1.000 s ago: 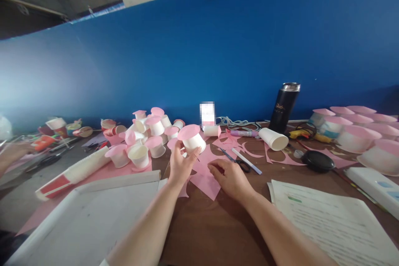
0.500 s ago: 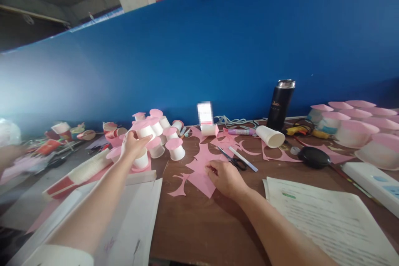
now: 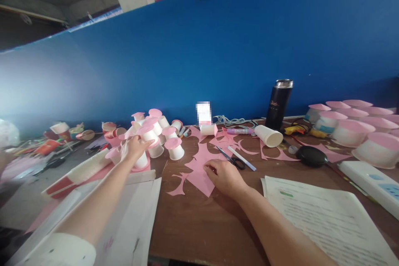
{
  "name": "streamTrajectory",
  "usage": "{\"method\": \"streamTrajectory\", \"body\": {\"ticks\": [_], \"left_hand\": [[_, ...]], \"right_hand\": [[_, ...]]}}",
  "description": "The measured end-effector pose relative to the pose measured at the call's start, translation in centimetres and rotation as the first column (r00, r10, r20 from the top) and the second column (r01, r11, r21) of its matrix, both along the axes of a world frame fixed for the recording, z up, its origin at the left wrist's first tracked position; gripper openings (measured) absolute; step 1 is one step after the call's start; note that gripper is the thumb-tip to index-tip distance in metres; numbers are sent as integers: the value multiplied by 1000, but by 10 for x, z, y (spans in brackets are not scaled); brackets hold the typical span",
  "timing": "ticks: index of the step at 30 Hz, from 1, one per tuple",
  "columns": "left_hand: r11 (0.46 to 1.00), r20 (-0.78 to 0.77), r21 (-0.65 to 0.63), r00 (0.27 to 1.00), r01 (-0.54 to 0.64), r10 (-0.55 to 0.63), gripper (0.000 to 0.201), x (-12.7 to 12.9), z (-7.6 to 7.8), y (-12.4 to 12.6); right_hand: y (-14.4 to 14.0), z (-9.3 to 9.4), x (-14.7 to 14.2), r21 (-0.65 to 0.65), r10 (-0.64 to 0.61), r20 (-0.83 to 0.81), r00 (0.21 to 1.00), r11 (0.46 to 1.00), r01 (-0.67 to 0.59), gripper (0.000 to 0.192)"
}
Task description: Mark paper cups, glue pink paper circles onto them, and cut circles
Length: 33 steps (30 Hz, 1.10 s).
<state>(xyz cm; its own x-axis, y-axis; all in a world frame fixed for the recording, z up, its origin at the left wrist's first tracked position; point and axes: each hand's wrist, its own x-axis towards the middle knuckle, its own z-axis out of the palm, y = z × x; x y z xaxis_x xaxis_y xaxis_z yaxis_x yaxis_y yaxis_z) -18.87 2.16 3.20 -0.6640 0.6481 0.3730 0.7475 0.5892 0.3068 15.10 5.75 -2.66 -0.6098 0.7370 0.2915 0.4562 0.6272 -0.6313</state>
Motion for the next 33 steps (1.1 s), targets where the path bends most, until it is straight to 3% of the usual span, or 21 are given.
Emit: {"method": "streamTrajectory", "body": {"ticks": [5, 8, 14, 17, 20, 23, 26, 29, 33], "left_hand": [[995, -78, -98, 997, -35, 27, 59, -9, 15, -12], [995, 7, -98, 1000, -17, 18, 59, -24, 28, -23], [975, 66, 170, 989, -143, 134, 52, -49, 44, -47], [952, 34, 275, 991, -136, 132, 44, -47, 48, -52], [949, -13, 303, 995, -90, 99, 39, -36, 53, -51], [968, -82, 248, 995, -42, 65, 29, -27, 56, -52], [995, -145, 87, 988, -46, 58, 26, -28, 52, -56], [996, -175, -72, 984, -58, 45, 26, -38, 39, -61], [991, -143, -121, 989, -55, 38, 26, -53, 20, -70]], "right_hand": [[0, 0, 1, -8, -3, 5, 1000, 1000, 3, 24], [0, -2, 1, -3, 1, 12, 1000, 1000, -1, 24], [-1, -4, -2, 11, 7, 28, 1000, 1000, -7, 25], [-2, -5, -2, 9, 13, 31, 999, 1000, -13, 26], [-1, -5, -2, 3, 12, 27, 1000, 1000, -12, 25], [0, -5, -1, -1, 10, 28, 1000, 1000, -10, 25], [1, -5, 0, 10, -2, 34, 999, 1000, 2, 26], [1, -7, 0, 19, 1, 41, 999, 1000, -2, 26], [2, -10, 0, 7, 28, 59, 998, 1000, -29, 26]]}}
